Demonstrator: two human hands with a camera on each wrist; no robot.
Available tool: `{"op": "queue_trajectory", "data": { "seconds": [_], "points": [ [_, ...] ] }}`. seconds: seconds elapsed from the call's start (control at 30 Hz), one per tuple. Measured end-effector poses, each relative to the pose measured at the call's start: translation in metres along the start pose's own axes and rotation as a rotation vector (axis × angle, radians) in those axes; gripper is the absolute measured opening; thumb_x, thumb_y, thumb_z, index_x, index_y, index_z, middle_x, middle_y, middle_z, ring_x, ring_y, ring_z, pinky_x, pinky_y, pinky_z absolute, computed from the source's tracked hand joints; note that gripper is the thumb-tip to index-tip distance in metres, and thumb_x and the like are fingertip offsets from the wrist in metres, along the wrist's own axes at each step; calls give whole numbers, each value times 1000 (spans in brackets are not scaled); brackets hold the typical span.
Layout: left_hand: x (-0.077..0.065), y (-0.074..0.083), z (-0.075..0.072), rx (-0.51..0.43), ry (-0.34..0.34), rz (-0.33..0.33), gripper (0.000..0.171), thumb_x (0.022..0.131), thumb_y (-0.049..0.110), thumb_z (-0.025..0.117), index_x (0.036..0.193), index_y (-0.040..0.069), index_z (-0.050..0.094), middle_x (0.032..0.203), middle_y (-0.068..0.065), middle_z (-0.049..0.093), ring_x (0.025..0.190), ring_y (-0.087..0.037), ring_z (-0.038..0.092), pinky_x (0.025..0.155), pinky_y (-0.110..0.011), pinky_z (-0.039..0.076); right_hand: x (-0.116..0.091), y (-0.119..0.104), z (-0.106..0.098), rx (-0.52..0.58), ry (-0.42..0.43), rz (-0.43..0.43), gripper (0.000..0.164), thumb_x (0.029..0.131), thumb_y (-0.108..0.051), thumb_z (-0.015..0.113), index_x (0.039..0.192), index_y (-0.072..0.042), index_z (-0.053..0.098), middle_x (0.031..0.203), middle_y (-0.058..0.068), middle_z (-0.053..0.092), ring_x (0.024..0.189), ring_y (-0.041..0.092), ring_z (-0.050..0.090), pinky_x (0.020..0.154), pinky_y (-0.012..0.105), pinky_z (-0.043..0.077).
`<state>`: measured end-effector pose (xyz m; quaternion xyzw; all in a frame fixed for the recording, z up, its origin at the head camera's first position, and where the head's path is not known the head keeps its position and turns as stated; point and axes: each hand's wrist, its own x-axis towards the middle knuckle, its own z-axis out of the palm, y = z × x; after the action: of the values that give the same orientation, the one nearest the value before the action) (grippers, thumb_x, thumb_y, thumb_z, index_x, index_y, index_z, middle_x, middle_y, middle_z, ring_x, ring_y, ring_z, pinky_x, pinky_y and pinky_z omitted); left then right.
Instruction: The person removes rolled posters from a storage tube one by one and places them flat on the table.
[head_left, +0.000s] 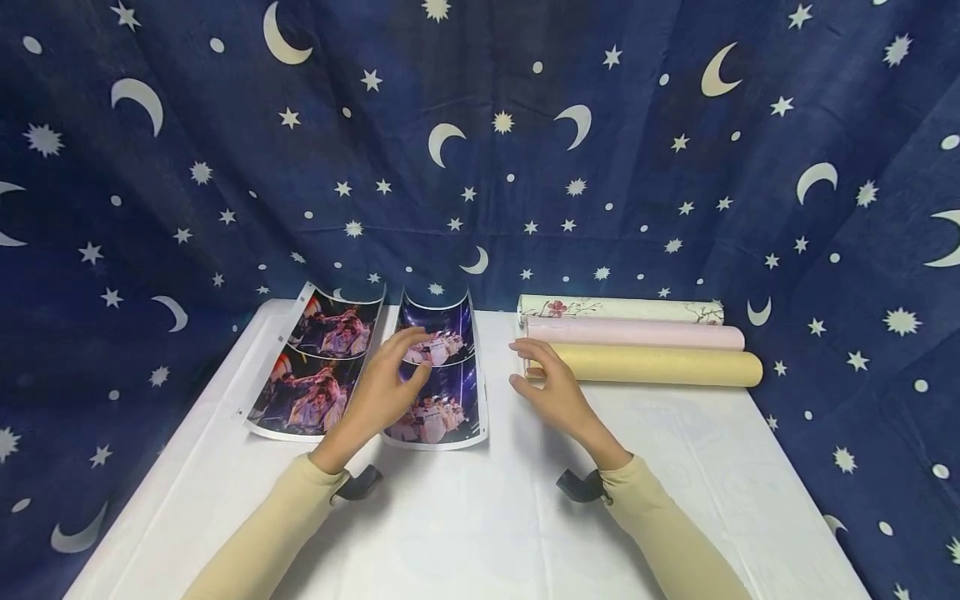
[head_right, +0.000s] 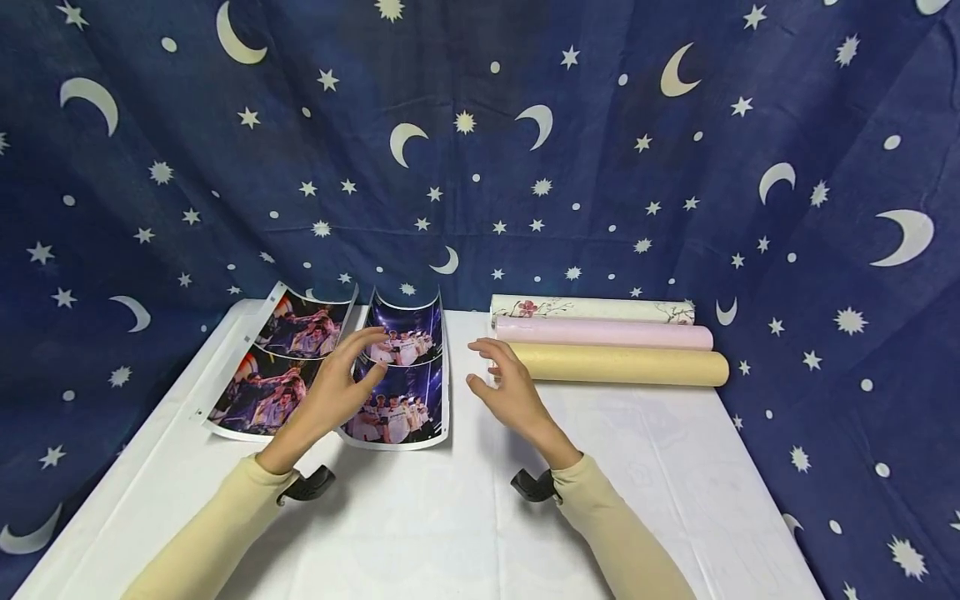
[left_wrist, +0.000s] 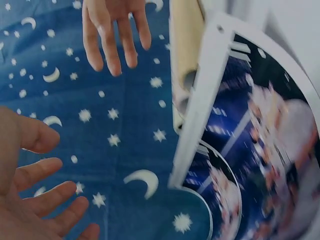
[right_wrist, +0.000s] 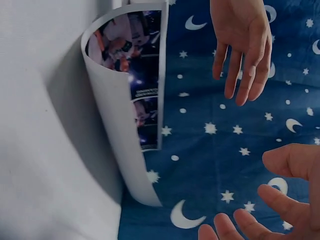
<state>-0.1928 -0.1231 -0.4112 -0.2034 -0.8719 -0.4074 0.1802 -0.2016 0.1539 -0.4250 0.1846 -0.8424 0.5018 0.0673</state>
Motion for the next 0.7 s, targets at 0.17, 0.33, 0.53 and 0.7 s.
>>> {"op": "queue_trajectory", "data": {
  "seconds": [0.17, 0.33, 0.53, 0.7],
  "points": [
    [3, 19, 7, -38, 6, 35, 41, 91, 11, 62, 132, 7, 58, 144, -10, 52, 136, -31, 46, 113, -51, 37, -8, -8, -16, 1, 20, -46, 46, 90, -5, 66, 135, -8, 55, 145, 11, 48, 131, 32, 50, 105, 49, 48],
    [9, 36, 12, -99, 0, 50, 41, 92, 12, 61, 133, 7, 57, 145, -8, 51, 137, -30, 46, 113, -52, 37, -12, -15, -32, -7, 46, -72, 47, 90, -4, 67, 135, -7, 55, 145, 10, 47, 132, 31, 48, 105, 51, 46],
    [21, 56, 20, -159, 11, 62, 41, 92, 15, 60, 133, 10, 57, 147, -4, 50, 139, -25, 45, 114, -50, 36, -10, -17, -52, -28, 88, -82, 47, 91, -5, 66, 136, -6, 54, 147, 10, 46, 131, 31, 49, 106, 53, 44],
    [33, 66, 30, -190, 34, 68, 40, 92, 14, 59, 132, 10, 58, 145, -3, 52, 139, -23, 45, 115, -47, 36, -6, -13, -66, -67, 113, -85, 47, 91, -4, 66, 136, -3, 53, 146, 14, 46, 131, 35, 49, 106, 54, 44]
  ]
}}
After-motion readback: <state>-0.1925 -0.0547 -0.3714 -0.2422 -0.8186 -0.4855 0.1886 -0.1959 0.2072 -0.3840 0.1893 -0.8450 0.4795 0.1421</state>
